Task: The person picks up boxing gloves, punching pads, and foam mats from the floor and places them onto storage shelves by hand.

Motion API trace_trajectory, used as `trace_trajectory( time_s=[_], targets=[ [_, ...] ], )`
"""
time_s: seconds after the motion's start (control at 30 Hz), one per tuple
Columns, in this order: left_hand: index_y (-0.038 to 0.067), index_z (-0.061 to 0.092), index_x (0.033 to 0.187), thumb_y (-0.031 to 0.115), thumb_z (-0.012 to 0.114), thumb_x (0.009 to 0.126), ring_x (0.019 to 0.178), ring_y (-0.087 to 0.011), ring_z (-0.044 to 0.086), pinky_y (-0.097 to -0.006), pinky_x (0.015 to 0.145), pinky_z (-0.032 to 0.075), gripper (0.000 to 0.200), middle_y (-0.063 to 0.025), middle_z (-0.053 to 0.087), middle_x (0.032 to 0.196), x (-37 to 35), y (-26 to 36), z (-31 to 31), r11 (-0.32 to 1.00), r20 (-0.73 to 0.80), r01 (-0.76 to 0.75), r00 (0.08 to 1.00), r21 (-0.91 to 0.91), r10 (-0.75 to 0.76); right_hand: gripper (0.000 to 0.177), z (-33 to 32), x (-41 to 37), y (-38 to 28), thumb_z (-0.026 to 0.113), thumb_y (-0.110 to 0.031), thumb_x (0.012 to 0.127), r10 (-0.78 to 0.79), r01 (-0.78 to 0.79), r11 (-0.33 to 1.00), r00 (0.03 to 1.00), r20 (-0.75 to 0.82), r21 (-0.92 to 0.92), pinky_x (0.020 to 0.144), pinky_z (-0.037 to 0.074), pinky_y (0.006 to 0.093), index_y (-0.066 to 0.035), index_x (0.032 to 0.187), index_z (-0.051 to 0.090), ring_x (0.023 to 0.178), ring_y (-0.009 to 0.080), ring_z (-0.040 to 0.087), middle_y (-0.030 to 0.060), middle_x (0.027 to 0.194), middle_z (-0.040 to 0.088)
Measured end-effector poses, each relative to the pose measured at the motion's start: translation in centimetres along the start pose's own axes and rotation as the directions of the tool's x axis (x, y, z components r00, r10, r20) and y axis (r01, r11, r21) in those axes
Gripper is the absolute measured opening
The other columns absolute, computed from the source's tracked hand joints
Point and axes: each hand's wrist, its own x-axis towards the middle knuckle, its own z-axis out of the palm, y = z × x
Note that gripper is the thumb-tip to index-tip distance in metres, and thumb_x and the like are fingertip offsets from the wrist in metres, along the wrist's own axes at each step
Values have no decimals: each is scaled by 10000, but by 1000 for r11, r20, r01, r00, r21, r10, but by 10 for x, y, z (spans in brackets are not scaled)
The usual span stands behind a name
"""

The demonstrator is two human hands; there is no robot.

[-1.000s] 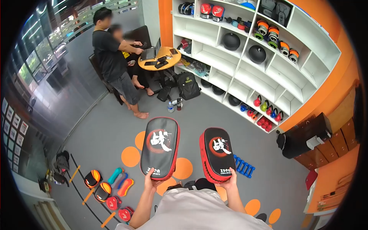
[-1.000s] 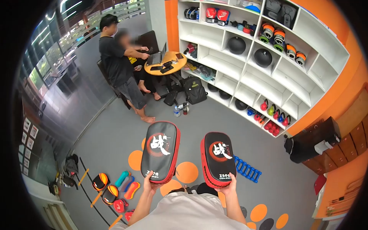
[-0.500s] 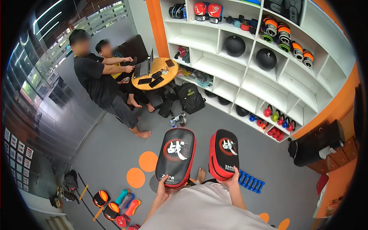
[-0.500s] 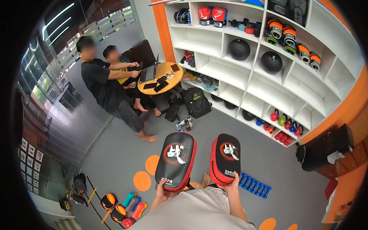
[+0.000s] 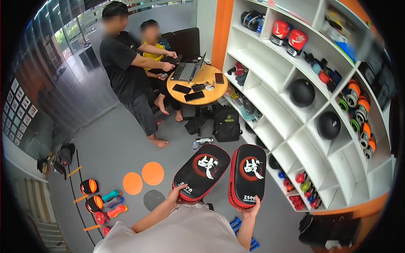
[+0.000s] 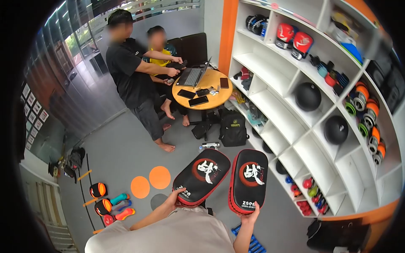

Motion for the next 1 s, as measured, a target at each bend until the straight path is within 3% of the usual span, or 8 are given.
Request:
trace_trajectory(
  time_s=[0.2,0.4,0.6,0.73,0.77,0.8,0.9,1.0],
  targets=[
    [74,642,1002,506,726,705,705,-204,614,-366,689,494,531,-77,677,879,71,82,66,997,55,-30,998,68,26,637,37,59,-45,593,-548,765,-64,58,992,997,52,114,805,445,583,-169,1269,505,1029,350,594,92,1203,598],
    [19,623,1041,414,740,731,776,-223,664,-346,673,545,516,-93,683,925,100,192,145,994,116,-98,988,-46,103,578,98,101,-108,583,-469,815,-256,252,960,966,25,122,792,483,605,-156,1291,481,1094,353,580,104,1218,590],
    [9,617,1044,393,729,748,811,-214,675,-401,734,561,498,-98,683,933,165,240,201,986,100,-168,981,-10,168,534,128,162,-172,618,-353,838,-385,361,913,916,110,188,793,546,516,-128,1296,459,1027,307,614,99,1183,597],
    [37,623,1027,405,730,743,821,-216,675,-429,735,559,477,-84,686,923,181,270,248,968,115,-247,961,-54,252,606,161,203,-204,633,-213,841,-608,609,792,783,135,38,840,527,520,-110,1376,368,1103,278,568,69,1275,515],
    [45,619,1035,389,742,736,819,-210,677,-432,736,558,472,-80,687,922,184,277,259,965,110,-254,959,-63,260,729,186,195,-222,675,-10,750,-588,580,808,801,109,102,1006,427,427,-37,1368,291,1199,243,485,95,1342,432],
    [45,619,1035,389,742,736,819,-210,677,-432,736,558,472,-80,687,922,192,278,273,965,102,-255,960,-64,261,729,192,209,-237,675,-10,750,-582,573,813,805,114,103,1006,427,427,-37,1368,291,1199,243,485,95,1342,432],
    [71,527,1205,209,826,680,865,-198,666,-397,720,554,619,-94,656,1040,199,291,314,928,-119,-360,930,-96,349,909,225,239,-272,773,70,590,-773,774,569,619,142,-278,1007,396,366,-40,1333,261,1149,235,474,138,1236,438],
    [-20,517,1180,182,861,642,969,-230,625,-359,858,511,669,-138,645,1065,232,293,354,811,-319,-585,771,-13,551,1006,275,252,-309,878,-148,504,-834,762,129,430,347,-635,948,417,374,8,1305,289,1113,285,489,168,1181,457]
  ],
)
